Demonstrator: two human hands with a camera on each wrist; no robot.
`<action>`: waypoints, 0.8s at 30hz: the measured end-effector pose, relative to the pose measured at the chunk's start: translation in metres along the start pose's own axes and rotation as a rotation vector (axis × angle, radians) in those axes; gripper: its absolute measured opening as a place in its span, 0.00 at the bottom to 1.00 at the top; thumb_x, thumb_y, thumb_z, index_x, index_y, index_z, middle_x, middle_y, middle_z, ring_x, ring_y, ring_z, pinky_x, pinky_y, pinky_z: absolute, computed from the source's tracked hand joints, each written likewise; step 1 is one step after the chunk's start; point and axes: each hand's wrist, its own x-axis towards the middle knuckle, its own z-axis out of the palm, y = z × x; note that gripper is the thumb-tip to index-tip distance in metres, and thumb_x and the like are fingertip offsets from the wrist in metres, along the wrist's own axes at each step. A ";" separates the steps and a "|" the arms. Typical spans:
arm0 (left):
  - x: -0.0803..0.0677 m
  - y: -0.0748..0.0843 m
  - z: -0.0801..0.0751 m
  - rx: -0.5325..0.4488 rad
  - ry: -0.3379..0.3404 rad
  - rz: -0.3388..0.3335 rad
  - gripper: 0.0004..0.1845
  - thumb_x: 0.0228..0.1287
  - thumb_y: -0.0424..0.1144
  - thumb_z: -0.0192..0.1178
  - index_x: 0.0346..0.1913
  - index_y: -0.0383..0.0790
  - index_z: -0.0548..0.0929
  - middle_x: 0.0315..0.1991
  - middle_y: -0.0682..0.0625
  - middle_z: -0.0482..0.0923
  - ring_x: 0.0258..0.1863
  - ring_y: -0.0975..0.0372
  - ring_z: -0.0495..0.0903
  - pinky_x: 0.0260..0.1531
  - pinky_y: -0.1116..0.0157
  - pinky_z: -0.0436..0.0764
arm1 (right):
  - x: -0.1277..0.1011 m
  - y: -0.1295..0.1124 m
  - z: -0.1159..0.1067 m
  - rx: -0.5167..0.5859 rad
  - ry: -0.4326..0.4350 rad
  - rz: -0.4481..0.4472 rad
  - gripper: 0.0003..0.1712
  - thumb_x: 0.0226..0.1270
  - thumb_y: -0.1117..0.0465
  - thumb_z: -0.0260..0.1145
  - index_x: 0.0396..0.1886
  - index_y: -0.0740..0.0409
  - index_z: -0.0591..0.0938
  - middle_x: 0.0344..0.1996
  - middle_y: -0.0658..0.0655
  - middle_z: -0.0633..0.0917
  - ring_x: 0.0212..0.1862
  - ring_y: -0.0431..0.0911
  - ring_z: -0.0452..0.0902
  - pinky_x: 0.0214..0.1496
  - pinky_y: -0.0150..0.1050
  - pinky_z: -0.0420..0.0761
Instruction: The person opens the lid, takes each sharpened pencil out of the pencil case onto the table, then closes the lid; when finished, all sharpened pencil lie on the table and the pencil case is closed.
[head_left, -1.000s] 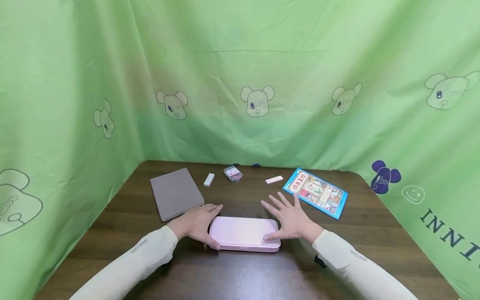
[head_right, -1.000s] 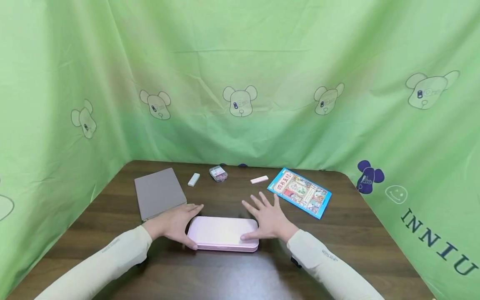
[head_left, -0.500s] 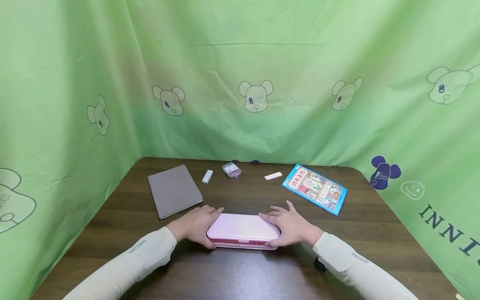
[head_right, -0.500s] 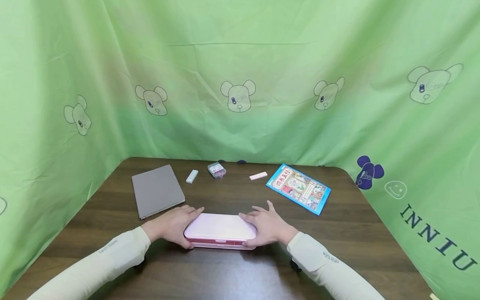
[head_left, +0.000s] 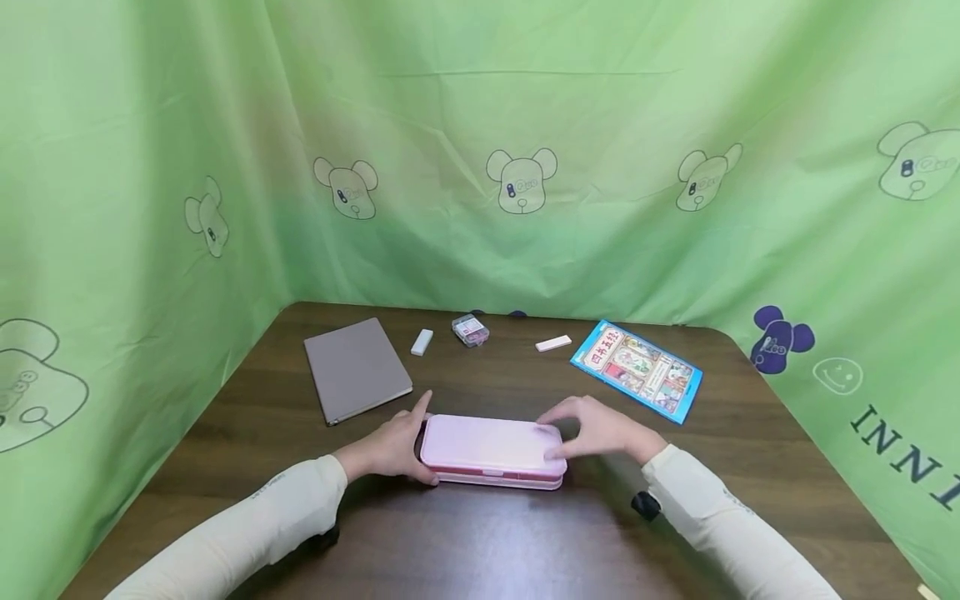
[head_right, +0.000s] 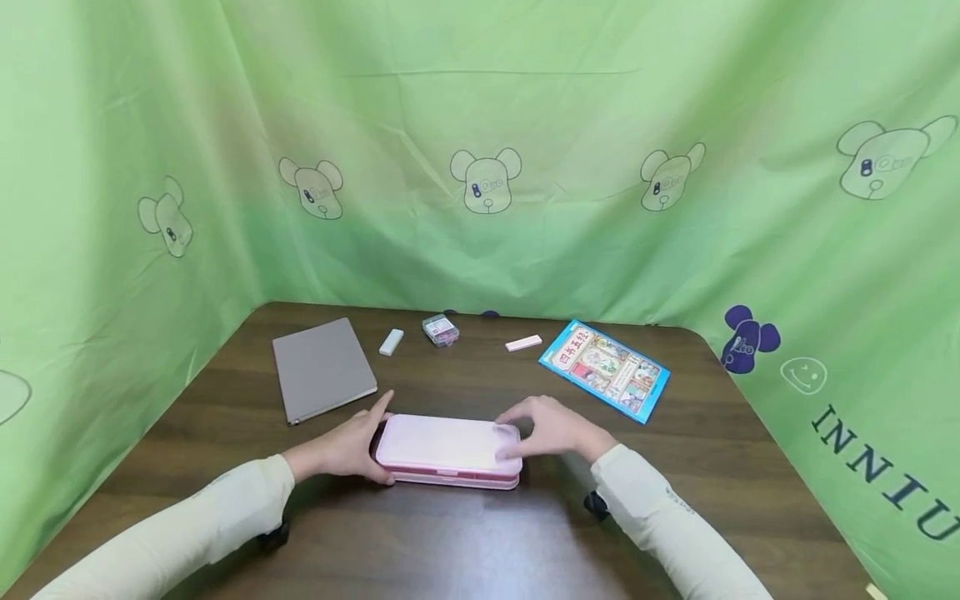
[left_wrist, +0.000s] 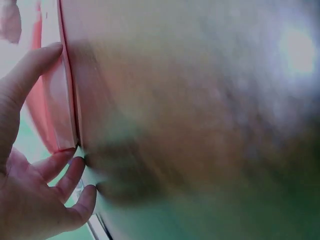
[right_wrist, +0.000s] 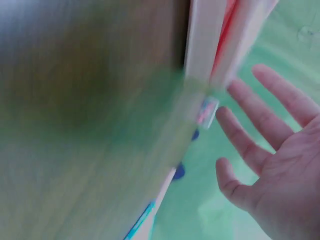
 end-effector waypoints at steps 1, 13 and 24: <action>0.000 0.000 0.000 -0.003 0.000 -0.008 0.70 0.30 0.53 0.77 0.71 0.31 0.40 0.62 0.43 0.70 0.60 0.51 0.66 0.57 0.53 0.68 | 0.000 -0.002 0.000 -0.030 -0.016 -0.011 0.30 0.47 0.35 0.68 0.45 0.47 0.84 0.46 0.47 0.84 0.51 0.46 0.74 0.51 0.49 0.71; 0.000 0.000 0.001 -0.007 -0.005 0.000 0.69 0.30 0.51 0.78 0.71 0.30 0.43 0.62 0.45 0.70 0.61 0.50 0.66 0.57 0.53 0.67 | -0.004 -0.018 0.001 -0.281 -0.021 -0.078 0.34 0.37 0.30 0.70 0.41 0.47 0.85 0.44 0.47 0.85 0.41 0.40 0.71 0.37 0.36 0.64; -0.002 0.000 0.001 -0.007 0.014 -0.035 0.69 0.29 0.53 0.77 0.71 0.31 0.43 0.60 0.35 0.69 0.61 0.47 0.65 0.56 0.51 0.69 | 0.003 -0.004 -0.018 -0.012 0.069 -0.093 0.12 0.50 0.54 0.67 0.34 0.52 0.87 0.27 0.47 0.83 0.31 0.41 0.74 0.33 0.31 0.74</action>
